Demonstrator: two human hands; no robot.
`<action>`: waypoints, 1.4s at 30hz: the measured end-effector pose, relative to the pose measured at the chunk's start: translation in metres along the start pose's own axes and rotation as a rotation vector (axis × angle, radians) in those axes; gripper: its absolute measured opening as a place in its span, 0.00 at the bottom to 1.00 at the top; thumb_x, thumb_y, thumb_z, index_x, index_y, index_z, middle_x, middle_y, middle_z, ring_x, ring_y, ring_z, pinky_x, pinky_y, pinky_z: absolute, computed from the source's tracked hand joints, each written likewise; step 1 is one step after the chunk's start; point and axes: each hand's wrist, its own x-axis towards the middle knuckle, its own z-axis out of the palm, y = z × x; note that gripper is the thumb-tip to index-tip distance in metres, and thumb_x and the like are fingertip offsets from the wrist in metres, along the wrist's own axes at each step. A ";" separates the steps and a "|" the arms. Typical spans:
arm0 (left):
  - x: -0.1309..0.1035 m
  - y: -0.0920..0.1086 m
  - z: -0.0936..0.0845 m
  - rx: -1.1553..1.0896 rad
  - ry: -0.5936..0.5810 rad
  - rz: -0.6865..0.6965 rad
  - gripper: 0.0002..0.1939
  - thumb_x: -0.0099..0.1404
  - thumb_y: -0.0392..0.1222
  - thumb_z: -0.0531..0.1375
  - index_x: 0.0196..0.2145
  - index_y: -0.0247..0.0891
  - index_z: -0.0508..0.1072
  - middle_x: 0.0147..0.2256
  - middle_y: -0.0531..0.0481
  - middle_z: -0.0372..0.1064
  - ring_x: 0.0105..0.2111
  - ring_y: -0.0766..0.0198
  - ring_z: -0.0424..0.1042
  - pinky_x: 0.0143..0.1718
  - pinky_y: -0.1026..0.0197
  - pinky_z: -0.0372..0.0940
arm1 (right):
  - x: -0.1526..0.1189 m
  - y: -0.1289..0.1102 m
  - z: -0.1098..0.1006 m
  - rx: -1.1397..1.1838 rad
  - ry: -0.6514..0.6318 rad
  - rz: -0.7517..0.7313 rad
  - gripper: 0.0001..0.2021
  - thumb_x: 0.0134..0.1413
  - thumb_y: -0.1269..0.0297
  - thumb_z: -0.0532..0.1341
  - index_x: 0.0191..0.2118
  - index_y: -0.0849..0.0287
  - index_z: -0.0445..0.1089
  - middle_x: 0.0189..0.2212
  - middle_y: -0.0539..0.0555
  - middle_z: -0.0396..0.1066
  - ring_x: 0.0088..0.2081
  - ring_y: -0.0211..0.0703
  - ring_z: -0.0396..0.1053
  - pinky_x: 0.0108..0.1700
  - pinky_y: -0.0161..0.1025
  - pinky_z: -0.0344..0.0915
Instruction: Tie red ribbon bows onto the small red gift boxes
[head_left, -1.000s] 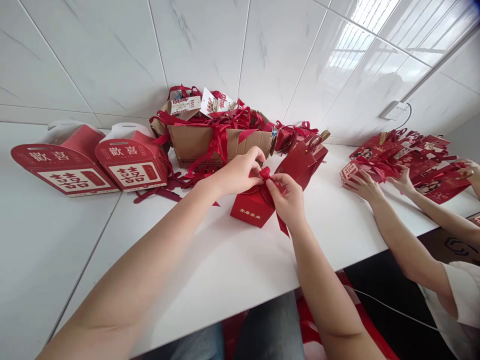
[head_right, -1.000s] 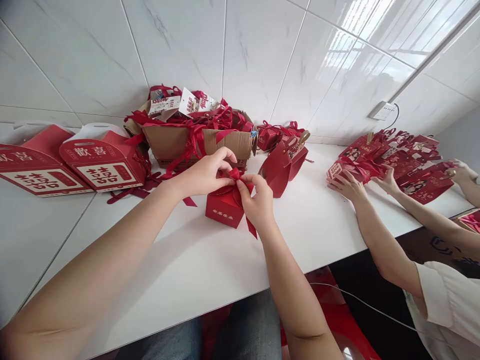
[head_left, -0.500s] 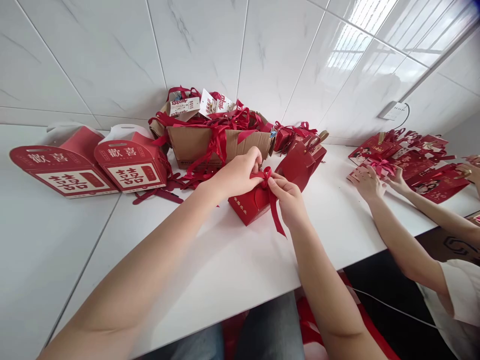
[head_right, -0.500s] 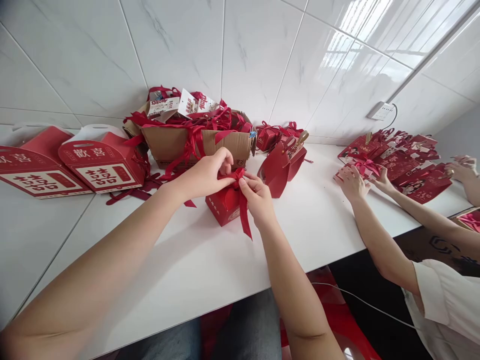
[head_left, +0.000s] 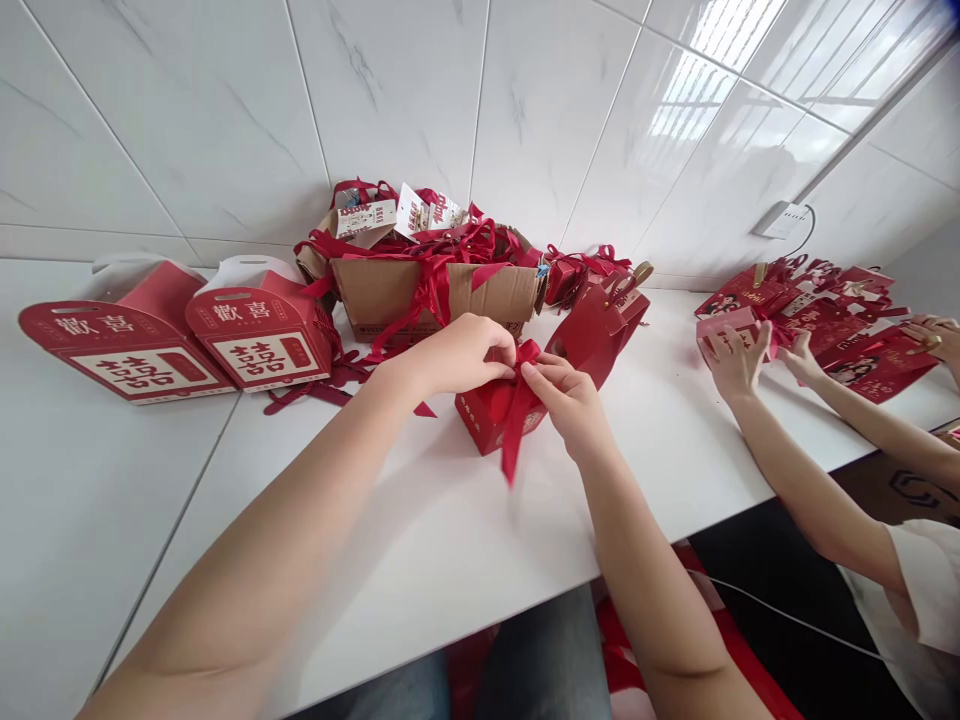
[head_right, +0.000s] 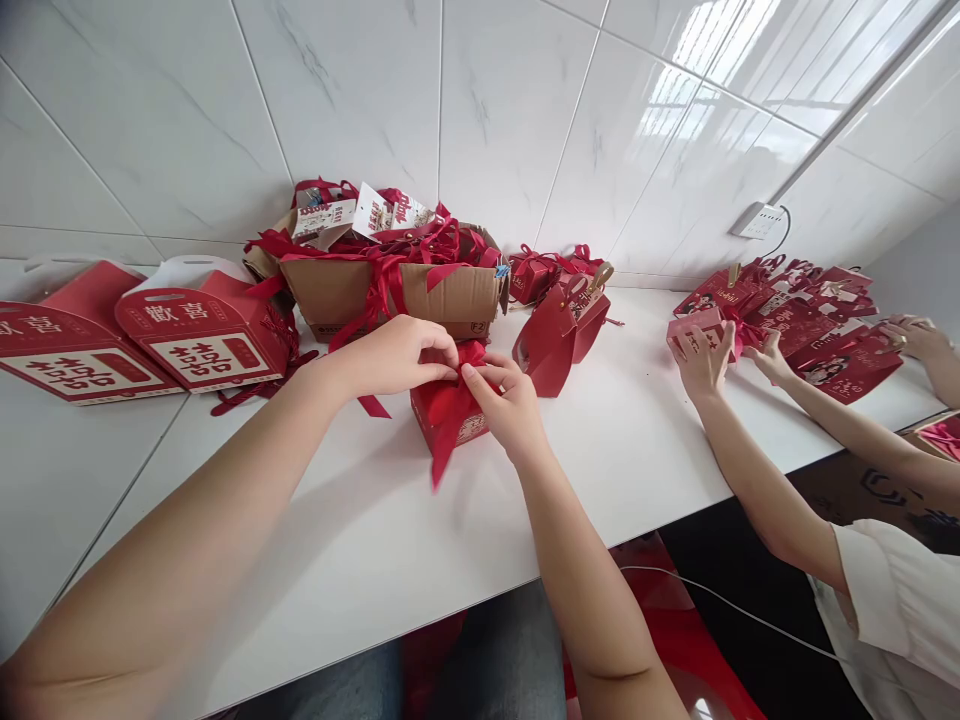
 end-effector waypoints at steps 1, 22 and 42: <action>0.000 -0.002 -0.001 0.005 -0.013 0.003 0.08 0.58 0.43 0.57 0.30 0.39 0.75 0.34 0.51 0.75 0.31 0.63 0.71 0.30 0.62 0.63 | -0.001 -0.002 0.000 -0.026 -0.011 -0.008 0.15 0.52 0.48 0.62 0.31 0.54 0.79 0.49 0.57 0.71 0.56 0.51 0.65 0.53 0.46 0.65; -0.007 -0.004 -0.016 0.002 -0.029 -0.039 0.04 0.53 0.41 0.58 0.25 0.41 0.72 0.29 0.52 0.74 0.29 0.62 0.71 0.30 0.60 0.64 | -0.003 -0.009 -0.033 -0.278 -0.165 -0.109 0.08 0.54 0.58 0.62 0.33 0.57 0.71 0.30 0.52 0.74 0.29 0.40 0.70 0.33 0.40 0.69; -0.008 -0.002 -0.019 -0.006 -0.052 -0.079 0.04 0.53 0.40 0.58 0.27 0.40 0.71 0.31 0.53 0.74 0.31 0.63 0.72 0.32 0.61 0.66 | -0.008 -0.018 -0.040 -0.289 -0.238 -0.246 0.08 0.52 0.58 0.64 0.30 0.58 0.74 0.26 0.52 0.74 0.28 0.38 0.68 0.31 0.37 0.65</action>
